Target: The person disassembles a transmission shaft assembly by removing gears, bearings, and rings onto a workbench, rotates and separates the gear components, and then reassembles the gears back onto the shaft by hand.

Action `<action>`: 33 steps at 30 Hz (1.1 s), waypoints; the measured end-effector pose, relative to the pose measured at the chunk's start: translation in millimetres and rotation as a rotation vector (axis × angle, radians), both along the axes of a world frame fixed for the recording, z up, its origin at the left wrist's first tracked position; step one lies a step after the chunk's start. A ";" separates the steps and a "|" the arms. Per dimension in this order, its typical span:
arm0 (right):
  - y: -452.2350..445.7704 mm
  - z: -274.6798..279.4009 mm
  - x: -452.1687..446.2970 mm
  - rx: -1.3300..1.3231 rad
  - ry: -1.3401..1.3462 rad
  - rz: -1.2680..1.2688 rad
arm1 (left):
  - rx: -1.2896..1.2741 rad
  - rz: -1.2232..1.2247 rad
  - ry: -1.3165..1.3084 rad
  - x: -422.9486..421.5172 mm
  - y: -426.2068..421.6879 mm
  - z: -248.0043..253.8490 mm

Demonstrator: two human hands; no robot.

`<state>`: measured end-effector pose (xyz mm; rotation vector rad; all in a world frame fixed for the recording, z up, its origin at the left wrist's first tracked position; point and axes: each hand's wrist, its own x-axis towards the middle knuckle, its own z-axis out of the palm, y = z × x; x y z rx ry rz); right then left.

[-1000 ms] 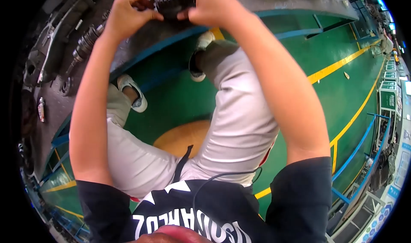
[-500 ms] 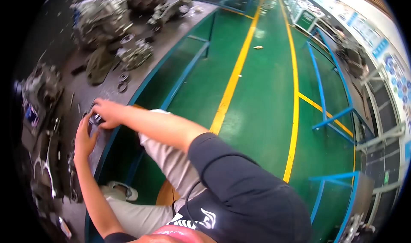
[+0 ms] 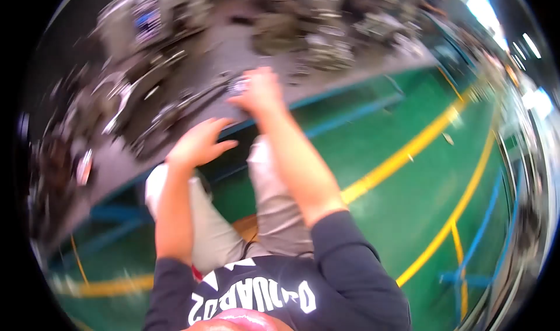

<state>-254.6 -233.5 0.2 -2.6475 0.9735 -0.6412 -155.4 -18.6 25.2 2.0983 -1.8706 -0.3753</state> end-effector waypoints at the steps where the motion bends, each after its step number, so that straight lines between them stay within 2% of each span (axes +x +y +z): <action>1: 1.0 4.6 -3.1 0.025 0.018 -0.004 | 0.027 0.061 -0.014 -1.4 1.0 1.9; 2: -2.4 3.6 -3.3 0.061 0.079 -0.020 | 0.061 0.099 -0.011 -1.5 -2.8 3.7; 13: -14.1 12.9 -4.3 0.259 0.051 -0.035 | 0.137 0.098 0.068 0.9 -12.4 9.4; 21: -18.4 0.8 -9.0 0.132 -0.047 0.097 | 0.182 0.064 0.064 -4.9 -16.0 9.4; 25: -18.2 3.6 -11.8 0.173 -0.071 0.090 | 0.201 0.044 0.050 -9.3 -18.3 6.9; 33: -16.2 6.8 -17.4 -0.020 -0.050 -0.011 | 0.232 0.020 0.051 -16.4 -18.4 7.3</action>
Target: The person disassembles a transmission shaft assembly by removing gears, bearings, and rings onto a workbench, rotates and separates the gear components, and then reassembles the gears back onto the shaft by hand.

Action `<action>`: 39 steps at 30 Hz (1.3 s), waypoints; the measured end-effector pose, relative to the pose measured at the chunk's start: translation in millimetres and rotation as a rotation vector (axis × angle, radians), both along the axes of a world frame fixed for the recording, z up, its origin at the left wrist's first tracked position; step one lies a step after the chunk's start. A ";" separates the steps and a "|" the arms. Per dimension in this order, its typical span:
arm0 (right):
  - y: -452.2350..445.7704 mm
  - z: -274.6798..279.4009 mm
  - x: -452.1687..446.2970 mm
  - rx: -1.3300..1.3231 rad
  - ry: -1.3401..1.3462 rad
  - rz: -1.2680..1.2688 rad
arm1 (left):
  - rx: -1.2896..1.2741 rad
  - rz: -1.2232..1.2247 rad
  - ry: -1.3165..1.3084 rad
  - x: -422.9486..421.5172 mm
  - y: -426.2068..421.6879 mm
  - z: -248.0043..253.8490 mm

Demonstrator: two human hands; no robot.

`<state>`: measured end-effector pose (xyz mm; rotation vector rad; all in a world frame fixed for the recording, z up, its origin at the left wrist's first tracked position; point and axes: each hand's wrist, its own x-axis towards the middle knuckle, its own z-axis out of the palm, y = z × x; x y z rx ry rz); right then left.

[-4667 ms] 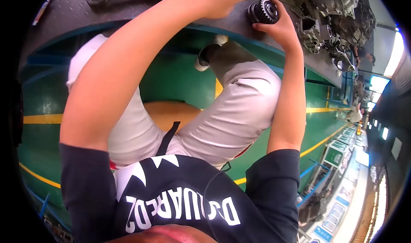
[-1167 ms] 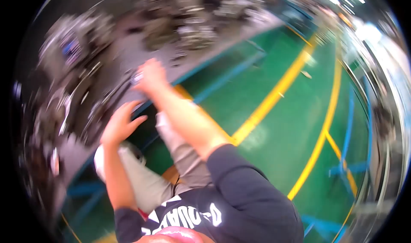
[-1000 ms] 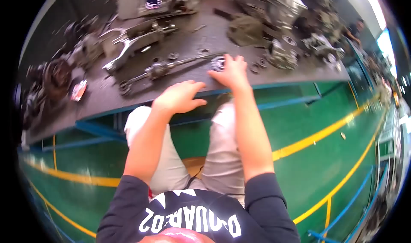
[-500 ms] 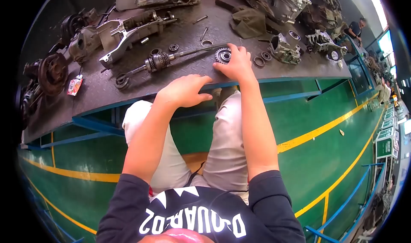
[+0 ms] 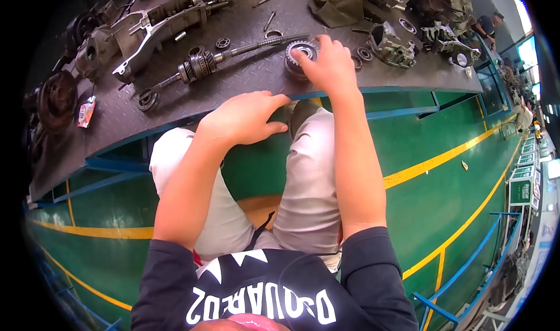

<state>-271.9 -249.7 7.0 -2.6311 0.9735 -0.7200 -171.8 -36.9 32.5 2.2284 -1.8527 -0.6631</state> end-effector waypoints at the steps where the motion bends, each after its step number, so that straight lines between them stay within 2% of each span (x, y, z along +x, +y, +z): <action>1: -1.1 2.1 0.9 0.046 0.006 -0.044 | -0.001 -0.002 0.002 -0.1 0.1 -0.9; 3: -4.6 7.8 -0.3 0.158 0.067 -0.085 | 0.010 0.006 -0.004 0.1 0.7 -1.9; 4: -1.7 10.0 0.0 0.075 0.048 -0.093 | 0.013 0.009 -0.009 0.1 0.8 -1.8; 7: -5.4 -2.3 4.2 0.021 -0.155 0.056 | 0.025 0.005 -0.007 -0.5 3.7 -2.1; 11: 3.1 0.0 4.2 0.090 -0.060 0.135 | 0.031 0.016 0.004 0.8 8.6 -1.3; 15: 10.6 9.7 4.3 0.028 0.021 -0.068 | 0.033 0.018 -0.015 2.7 13.4 -2.2; 18: 1.7 20.9 -0.2 0.216 -0.075 -0.159 | 0.044 0.021 -0.041 3.5 17.3 -1.9; 21: -13.7 1.7 1.0 0.080 -0.256 -0.024 | 0.053 0.027 -0.046 4.5 21.4 -1.4; 22: -13.6 0.1 1.0 0.148 -0.261 0.035 | 0.055 0.028 -0.045 4.8 22.9 -1.7; 25: -11.8 -8.9 1.8 0.232 -0.124 0.109 | -0.036 0.034 -0.042 5.4 28.3 -8.0; 26: -10.9 -10.8 -0.6 0.169 -0.117 0.116 | -0.009 0.039 -0.041 6.9 29.4 -7.5; 29: 10.5 22.2 -4.5 0.140 0.094 -0.084 | 0.036 0.043 -0.040 7.0 28.3 -1.7; 31: 14.5 23.0 -8.3 0.071 0.091 -0.140 | 0.022 0.046 -0.043 7.2 32.2 -3.2; 34: 3.0 7.9 -13.9 0.317 -0.104 -0.121 | 0.020 0.043 -0.033 6.4 35.3 -2.0; 37: -26.8 -1.8 -30.5 0.382 -0.329 -0.245 | 0.018 0.048 -0.027 5.5 38.9 -2.6; 39: -44.9 -15.2 -46.8 0.256 -0.386 -0.316 | 0.020 0.040 -0.031 5.7 40.1 -3.0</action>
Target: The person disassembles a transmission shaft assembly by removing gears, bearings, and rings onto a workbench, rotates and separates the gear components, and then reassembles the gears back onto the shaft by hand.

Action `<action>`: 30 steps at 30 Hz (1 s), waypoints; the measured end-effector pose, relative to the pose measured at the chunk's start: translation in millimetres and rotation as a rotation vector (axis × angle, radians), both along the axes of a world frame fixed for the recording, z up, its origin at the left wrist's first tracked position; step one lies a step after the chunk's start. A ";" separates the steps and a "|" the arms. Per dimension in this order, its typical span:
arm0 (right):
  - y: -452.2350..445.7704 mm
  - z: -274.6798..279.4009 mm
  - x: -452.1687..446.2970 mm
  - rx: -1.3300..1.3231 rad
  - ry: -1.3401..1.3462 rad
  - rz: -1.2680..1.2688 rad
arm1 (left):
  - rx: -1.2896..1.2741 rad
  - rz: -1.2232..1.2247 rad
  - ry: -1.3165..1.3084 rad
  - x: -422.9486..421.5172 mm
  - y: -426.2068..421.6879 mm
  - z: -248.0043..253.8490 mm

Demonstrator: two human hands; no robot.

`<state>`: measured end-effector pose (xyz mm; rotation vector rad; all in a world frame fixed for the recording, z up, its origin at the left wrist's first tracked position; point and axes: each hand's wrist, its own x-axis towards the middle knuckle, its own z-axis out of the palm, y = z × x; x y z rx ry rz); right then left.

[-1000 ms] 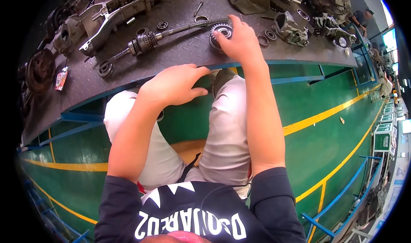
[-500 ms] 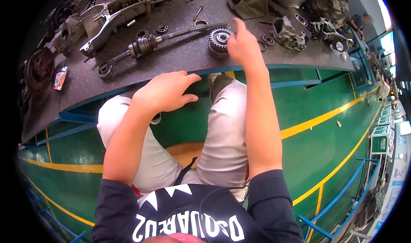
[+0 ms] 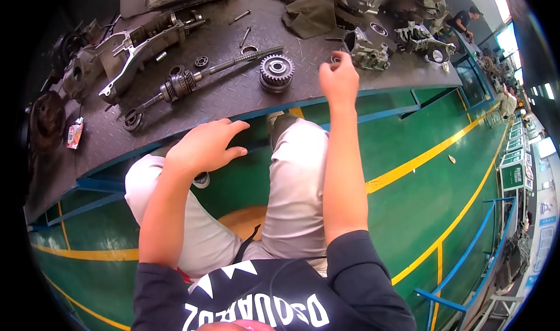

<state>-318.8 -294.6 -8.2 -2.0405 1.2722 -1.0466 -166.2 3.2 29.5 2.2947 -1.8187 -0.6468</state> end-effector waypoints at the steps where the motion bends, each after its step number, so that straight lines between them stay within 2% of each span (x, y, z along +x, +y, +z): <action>1: -12.3 -16.0 -6.7 -0.066 0.047 -0.029 | 0.005 -0.005 -0.006 -0.1 0.9 -0.3; 5: -35.1 -69.5 -21.3 -0.258 0.189 0.002 | 0.021 -0.010 -0.026 0.7 0.4 -1.2; 12: -40.6 -59.1 -3.4 -0.347 0.342 0.010 | 0.013 -0.029 -0.051 0.3 -1.7 -8.2; 16: -50.8 -61.4 3.7 -0.381 0.302 0.014 | 0.015 -0.036 -0.041 -0.4 -3.1 -8.1; 20: -36.7 -49.2 2.0 -0.263 0.242 0.009 | 0.026 -0.034 -0.051 0.5 -3.0 -9.4; 21: -36.0 -52.8 1.0 -0.314 0.217 0.025 | 0.020 -0.033 -0.055 0.3 -2.2 -9.2; 24: -34.9 -59.3 -0.2 -0.428 0.188 0.092 | 0.020 -0.032 -0.055 -0.5 -1.6 -7.8; 26: -31.6 -55.1 2.6 -0.375 0.038 0.228 | 0.023 -0.031 -0.054 0.2 -1.1 -7.1; 28: -24.9 -45.7 11.3 -0.329 -0.131 0.364 | 0.028 -0.032 -0.054 0.9 -1.1 -7.9; 30: -9.5 -17.6 17.7 -0.407 -0.164 0.394 | 0.024 -0.035 -0.055 0.5 -0.5 -6.2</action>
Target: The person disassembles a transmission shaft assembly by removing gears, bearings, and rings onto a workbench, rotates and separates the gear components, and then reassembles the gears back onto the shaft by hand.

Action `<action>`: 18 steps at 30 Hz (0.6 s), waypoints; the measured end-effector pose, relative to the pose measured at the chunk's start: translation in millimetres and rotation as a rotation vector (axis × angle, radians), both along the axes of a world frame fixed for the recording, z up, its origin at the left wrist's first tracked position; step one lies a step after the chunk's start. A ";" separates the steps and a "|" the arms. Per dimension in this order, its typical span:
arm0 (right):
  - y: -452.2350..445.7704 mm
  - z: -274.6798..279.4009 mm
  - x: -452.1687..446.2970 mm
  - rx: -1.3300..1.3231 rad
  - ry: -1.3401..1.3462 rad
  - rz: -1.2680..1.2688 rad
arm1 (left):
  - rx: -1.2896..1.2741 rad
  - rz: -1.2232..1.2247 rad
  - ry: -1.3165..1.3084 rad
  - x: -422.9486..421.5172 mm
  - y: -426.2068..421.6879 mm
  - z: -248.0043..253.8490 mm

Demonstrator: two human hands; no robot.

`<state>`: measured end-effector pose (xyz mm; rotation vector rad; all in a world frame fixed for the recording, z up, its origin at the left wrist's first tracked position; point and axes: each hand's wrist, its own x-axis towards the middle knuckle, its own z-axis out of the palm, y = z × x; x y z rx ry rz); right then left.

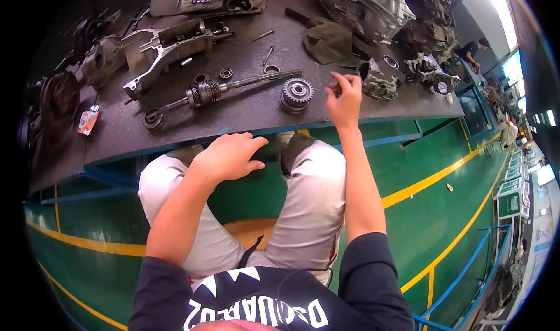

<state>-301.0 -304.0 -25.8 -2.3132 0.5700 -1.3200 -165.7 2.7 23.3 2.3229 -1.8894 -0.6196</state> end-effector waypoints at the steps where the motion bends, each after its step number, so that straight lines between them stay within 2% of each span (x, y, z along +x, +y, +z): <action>1: 6.5 14.7 7.0 -0.048 -0.055 0.016 | -0.001 0.000 0.002 -0.4 -0.2 0.0; 4: 39.0 48.6 30.9 -0.116 -0.114 0.224 | -0.021 -0.006 -0.005 -0.3 0.6 -2.8; 8: 63.5 39.8 35.2 -0.314 0.415 0.469 | -0.016 0.001 0.004 -2.3 0.9 0.7; 10: 69.3 37.4 34.0 -0.362 0.445 0.458 | -0.044 -0.006 0.015 -5.1 6.2 3.4; 13: 66.6 43.6 36.8 -0.224 0.446 0.469 | -0.051 -0.007 0.029 -4.8 4.8 6.8; 16: 52.8 58.6 43.1 -0.199 0.672 0.397 | -0.054 -0.008 0.034 -0.5 4.7 6.2; 17: 45.4 66.1 47.2 -0.113 0.780 0.345 | -0.052 -0.009 0.036 -0.2 5.2 4.9; 18: 40.3 71.3 47.8 -0.091 0.762 0.340 | -0.047 -0.013 0.038 -0.9 5.6 3.0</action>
